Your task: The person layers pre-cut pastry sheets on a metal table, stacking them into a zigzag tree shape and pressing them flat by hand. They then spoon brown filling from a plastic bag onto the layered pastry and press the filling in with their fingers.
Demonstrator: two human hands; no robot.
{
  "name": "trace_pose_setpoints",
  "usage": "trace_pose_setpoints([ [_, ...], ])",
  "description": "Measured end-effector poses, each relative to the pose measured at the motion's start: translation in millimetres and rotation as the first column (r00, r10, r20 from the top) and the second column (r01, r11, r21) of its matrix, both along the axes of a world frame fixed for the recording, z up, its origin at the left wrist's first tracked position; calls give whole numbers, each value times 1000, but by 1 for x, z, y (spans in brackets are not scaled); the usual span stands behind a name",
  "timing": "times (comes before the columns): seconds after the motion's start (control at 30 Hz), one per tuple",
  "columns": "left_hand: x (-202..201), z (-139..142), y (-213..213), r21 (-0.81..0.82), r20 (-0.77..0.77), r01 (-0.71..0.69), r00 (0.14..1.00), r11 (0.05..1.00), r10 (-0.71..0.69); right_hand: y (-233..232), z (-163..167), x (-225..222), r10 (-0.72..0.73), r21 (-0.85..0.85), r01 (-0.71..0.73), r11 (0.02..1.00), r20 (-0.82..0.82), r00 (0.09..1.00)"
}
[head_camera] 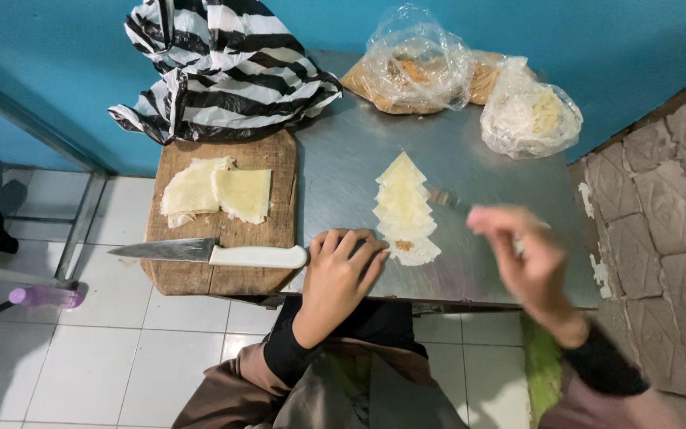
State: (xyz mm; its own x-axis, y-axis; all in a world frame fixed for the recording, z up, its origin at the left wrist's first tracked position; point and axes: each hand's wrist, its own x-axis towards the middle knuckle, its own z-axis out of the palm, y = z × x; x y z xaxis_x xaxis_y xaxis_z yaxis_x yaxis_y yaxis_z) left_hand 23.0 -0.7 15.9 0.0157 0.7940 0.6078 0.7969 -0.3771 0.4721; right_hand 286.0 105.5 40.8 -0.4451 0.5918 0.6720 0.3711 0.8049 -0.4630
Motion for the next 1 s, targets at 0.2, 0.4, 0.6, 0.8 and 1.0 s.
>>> trace_pose_setpoints([
  [0.2, -1, 0, 0, -11, -10, 1, 1000, 1000, -1, 97, 55, -42, -58, 29, 60, 998, -61, 996],
  [0.4, 0, 4, -1, -20, -27, 0, 1000, 1000, 0, 182, 33, -100, -134, 36, 131, 991, 87, 987],
  [0.6, 0, 5, 1, -5, -18, 12, 1000, 1000, -12, 224, 2, -118, -123, 36, 120, 992, 102, 987],
  [0.8, -1, 4, 1, -5, -27, 24, 999, 1000, -24, 241, -17, -114, -136, -308, 93, 947, -121, 983],
  [1.0, -1, 1, 1, 6, -26, 24, 999, 1000, -24, 232, -11, -92, -135, -476, -49, 878, -344, 929],
])
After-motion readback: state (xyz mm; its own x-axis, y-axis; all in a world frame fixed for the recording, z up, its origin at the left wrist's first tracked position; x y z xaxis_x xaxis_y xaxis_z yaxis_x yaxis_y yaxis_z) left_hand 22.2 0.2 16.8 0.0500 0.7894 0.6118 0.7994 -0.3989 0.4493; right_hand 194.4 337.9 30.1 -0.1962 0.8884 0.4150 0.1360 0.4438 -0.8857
